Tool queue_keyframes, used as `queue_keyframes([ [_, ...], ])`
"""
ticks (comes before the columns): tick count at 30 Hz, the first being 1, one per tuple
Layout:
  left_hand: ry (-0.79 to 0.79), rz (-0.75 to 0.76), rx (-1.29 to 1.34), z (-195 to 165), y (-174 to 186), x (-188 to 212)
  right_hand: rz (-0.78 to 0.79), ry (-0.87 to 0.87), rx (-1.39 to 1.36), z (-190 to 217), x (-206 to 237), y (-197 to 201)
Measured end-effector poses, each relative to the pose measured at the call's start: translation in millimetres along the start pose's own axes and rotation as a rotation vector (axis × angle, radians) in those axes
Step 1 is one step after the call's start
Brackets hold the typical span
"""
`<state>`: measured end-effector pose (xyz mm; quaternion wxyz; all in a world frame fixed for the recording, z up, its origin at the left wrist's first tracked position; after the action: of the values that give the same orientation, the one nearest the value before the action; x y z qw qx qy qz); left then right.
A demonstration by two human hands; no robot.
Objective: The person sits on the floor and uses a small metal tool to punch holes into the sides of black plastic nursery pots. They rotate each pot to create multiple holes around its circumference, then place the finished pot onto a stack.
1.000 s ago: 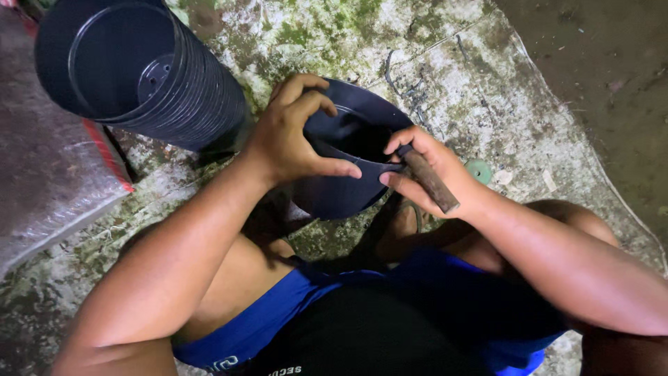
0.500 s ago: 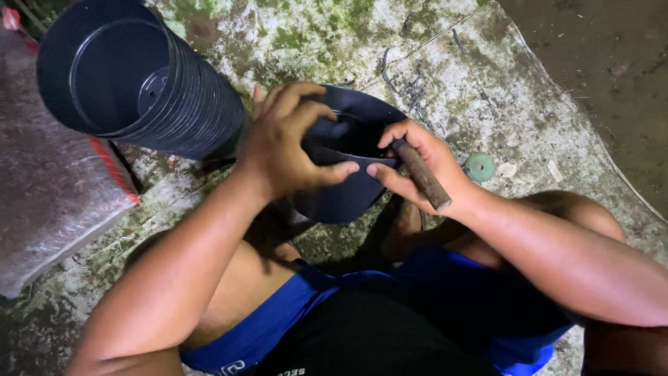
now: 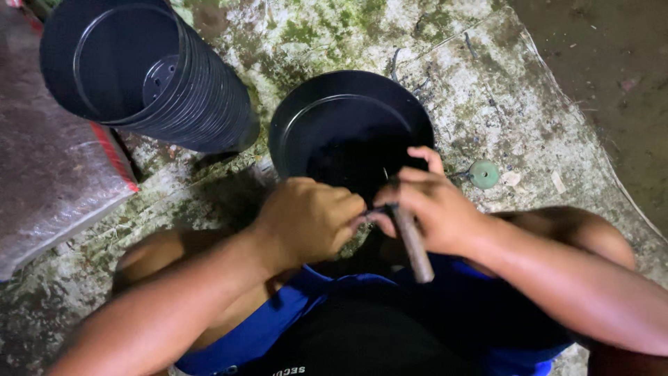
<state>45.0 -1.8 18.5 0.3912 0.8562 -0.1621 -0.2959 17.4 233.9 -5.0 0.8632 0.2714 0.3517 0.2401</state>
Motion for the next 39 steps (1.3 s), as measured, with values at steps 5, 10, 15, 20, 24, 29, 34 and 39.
queue_keyframes([
  [5, -0.039, -0.031, 0.03, -9.7, -22.2, 22.2, 0.062, 0.107, 0.118, 17.6, 13.8, -8.4],
  [10, -0.034, -0.045, 0.075, -7.0, -31.7, 34.0, 0.11, 0.082, 0.048, 16.4, 13.1, -10.2],
  [15, 0.014, -0.083, 0.168, -5.4, -19.6, 20.4, 0.056, 0.093, 0.043, 7.1, -2.6, 1.4],
  [20, 0.298, -0.193, 0.322, -3.3, 5.6, -5.0, -0.403, -0.133, -0.637, -6.2, -13.3, 20.4],
  [24, 0.444, -0.343, 0.48, -1.0, 15.7, -23.1, -0.609, -0.354, -0.583, -5.0, -4.8, 28.3],
  [29, 0.418, -0.366, 0.565, 0.2, 16.0, -32.5, -0.449, -0.654, -0.637, -14.0, -4.3, 21.7],
  [34, 0.549, -0.326, 0.632, -0.1, 12.3, -29.9, -0.485, -0.664, -0.71, -21.5, -15.0, 5.6],
  [39, 0.493, -0.405, 0.507, -0.4, 8.6, -25.3, -0.466, -0.663, -0.563, -17.5, -24.4, 0.6],
])
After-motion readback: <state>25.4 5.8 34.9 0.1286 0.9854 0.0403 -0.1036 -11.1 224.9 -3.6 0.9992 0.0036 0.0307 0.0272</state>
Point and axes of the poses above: each hand's wrist, its own x-axis away from the middle knuckle, its own y-axis out of the back of the hand, z = x × y, the point moved 1 cm from there along -x, towards the middle knuckle, and after that the axes turned 12 degrees about -z, right-handed, at the moved point
